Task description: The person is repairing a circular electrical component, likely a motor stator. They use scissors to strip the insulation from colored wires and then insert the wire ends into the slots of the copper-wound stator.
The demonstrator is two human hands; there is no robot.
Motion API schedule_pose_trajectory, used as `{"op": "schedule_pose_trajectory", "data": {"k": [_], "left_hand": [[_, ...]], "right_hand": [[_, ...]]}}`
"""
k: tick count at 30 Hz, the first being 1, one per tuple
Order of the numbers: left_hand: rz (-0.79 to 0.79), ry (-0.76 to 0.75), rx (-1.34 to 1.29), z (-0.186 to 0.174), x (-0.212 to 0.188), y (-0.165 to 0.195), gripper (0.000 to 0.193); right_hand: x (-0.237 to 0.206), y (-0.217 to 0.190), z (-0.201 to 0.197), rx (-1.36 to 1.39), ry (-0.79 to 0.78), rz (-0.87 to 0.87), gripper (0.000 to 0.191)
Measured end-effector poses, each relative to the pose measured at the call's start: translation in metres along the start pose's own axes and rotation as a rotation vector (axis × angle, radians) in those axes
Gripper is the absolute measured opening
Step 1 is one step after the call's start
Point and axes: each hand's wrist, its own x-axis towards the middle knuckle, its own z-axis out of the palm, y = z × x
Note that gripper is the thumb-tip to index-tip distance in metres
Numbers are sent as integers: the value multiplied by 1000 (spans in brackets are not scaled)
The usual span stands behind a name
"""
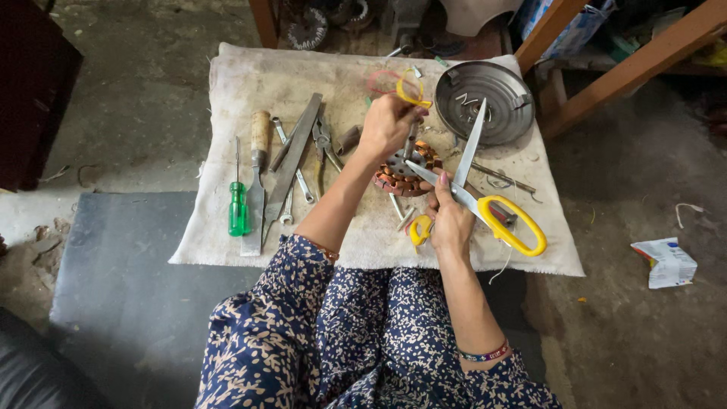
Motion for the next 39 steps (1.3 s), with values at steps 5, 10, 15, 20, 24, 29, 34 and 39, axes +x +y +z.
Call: {"op": "schedule_pose_trajectory", "data": {"k": [5, 10, 15, 20, 24, 29, 34, 39], "left_hand": [[59, -14, 275, -3, 5, 13, 29], [98, -37, 205, 1, 10, 7, 24], [129, -20, 164, 3, 9, -6, 17], [90, -35, 75, 5, 9, -10, 16], [137, -7, 47, 4, 8, -7, 20], [-29, -36, 14, 2, 4, -1, 25], [-4, -27, -12, 4, 6, 3, 25], [-55, -47, -63, 5, 6, 2, 25]], "right_hand": [[-6, 5, 4, -63, 42, -34, 29], [-6, 5, 2, -94, 75, -5, 30], [-9, 6, 1, -95, 84, -40, 29], [-19, 3, 5, -178, 83, -69, 24], [-26, 1, 14, -145, 63, -127, 24], [-27, -5, 11, -243, 86, -69, 29], [-13, -11, 3, 64, 3, -38, 36], [-4, -7, -9, 159, -29, 28, 39]]}}
